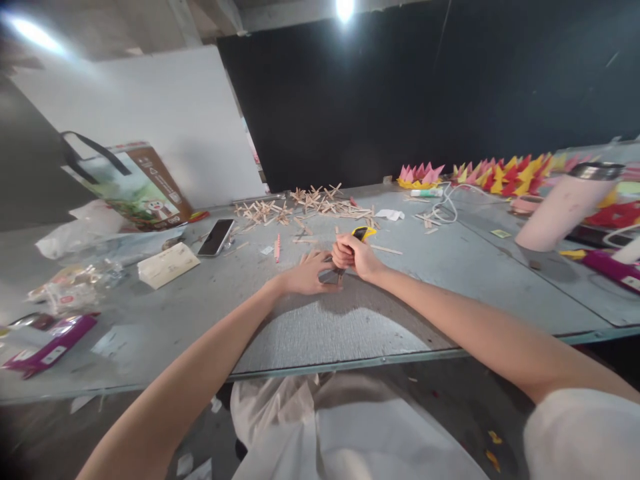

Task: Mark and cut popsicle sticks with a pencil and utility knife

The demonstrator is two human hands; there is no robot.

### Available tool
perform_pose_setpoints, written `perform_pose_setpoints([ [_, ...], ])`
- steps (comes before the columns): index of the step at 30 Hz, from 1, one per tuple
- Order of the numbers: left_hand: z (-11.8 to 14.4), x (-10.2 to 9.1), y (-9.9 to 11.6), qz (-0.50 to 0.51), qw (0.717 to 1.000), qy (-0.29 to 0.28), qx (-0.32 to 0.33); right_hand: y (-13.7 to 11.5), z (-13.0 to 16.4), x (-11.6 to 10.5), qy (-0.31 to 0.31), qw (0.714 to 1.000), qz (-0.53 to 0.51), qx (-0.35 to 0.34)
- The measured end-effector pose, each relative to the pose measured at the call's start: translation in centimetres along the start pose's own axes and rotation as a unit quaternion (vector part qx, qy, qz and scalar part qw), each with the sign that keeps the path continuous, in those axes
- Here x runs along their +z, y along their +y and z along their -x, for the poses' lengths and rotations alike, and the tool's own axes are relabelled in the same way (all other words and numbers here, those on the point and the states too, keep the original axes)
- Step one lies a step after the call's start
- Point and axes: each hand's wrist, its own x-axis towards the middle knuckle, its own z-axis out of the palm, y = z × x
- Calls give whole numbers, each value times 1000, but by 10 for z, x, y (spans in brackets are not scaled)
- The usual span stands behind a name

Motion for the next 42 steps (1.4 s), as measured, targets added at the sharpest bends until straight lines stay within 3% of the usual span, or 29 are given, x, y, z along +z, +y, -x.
perform_pose_setpoints([
  [35, -1, -1, 3, -12, 1000, 1, -14, 6, 3, 3, -6, 1000, -2, -11],
  [42, -2, -3, -5, -9, 1000, 13, 3, 7, 2, 3, -4, 1000, 9, -8],
])
